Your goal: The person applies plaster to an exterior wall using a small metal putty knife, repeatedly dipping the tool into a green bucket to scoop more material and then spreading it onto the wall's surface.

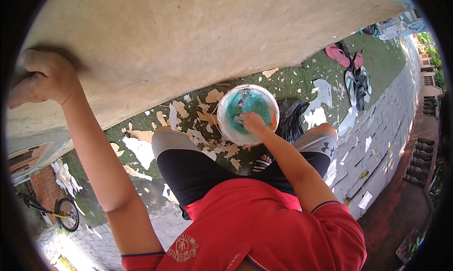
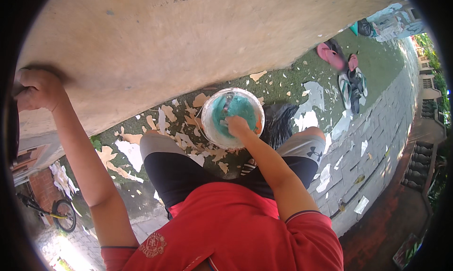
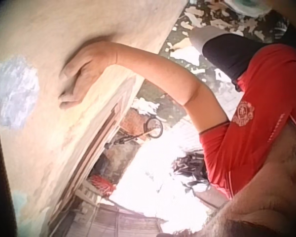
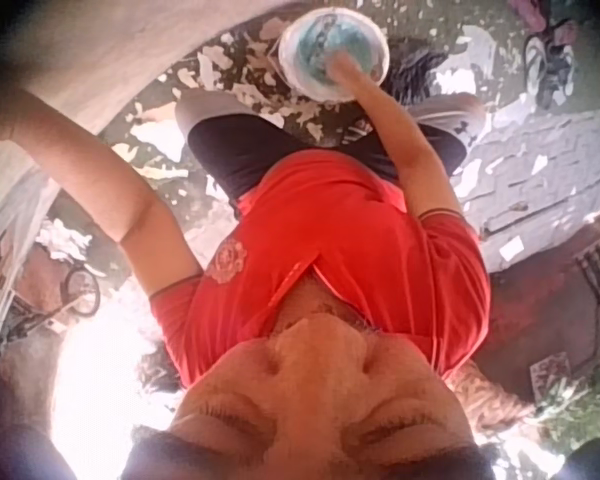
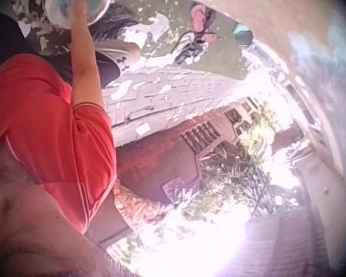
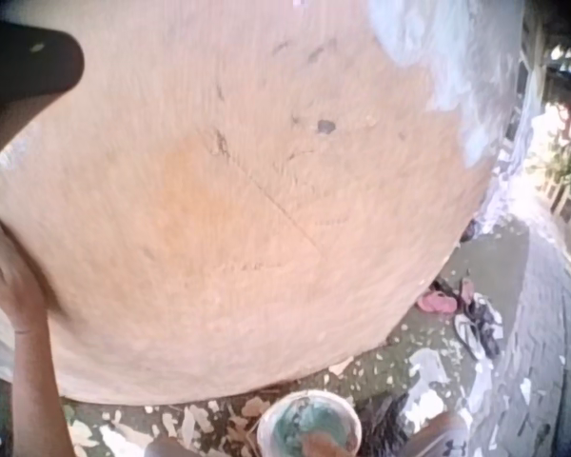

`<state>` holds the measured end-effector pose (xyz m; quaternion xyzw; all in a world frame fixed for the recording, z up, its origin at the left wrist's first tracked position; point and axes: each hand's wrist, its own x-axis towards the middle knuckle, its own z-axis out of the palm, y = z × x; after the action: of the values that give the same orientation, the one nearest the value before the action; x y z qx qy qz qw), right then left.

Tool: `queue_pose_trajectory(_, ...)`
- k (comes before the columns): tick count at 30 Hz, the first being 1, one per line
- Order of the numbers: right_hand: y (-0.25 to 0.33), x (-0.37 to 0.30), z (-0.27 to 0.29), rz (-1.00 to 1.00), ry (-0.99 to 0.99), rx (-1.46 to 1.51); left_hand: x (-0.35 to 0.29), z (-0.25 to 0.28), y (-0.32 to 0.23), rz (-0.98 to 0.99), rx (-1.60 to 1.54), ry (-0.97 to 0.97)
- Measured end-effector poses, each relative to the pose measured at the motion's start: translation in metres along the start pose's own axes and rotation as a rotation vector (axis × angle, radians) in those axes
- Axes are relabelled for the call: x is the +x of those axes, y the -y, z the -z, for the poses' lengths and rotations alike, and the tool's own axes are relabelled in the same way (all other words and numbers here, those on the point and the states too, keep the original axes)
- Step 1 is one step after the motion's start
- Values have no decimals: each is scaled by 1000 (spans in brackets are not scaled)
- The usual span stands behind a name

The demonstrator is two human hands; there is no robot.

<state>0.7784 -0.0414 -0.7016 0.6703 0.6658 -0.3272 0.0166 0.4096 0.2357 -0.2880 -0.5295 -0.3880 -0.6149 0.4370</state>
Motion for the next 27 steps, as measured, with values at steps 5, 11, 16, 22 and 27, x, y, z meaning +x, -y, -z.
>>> queue_pose_trajectory(5,-20,-1,11,-60,-155,183,-1,4,-14,61,54,42)
queue_pose_trajectory(11,-50,-9,32,-105,-150,373,14,0,-1,-163,39,-41)
queue_pose_trajectory(16,-56,-11,35,-178,-151,447,12,1,-10,-106,-32,-18)
queue_pose_trajectory(22,-72,-7,27,-351,51,989,12,5,-20,-99,13,-15)
queue_pose_trajectory(27,-89,-29,40,-109,83,1154,16,14,-61,40,-146,-26)
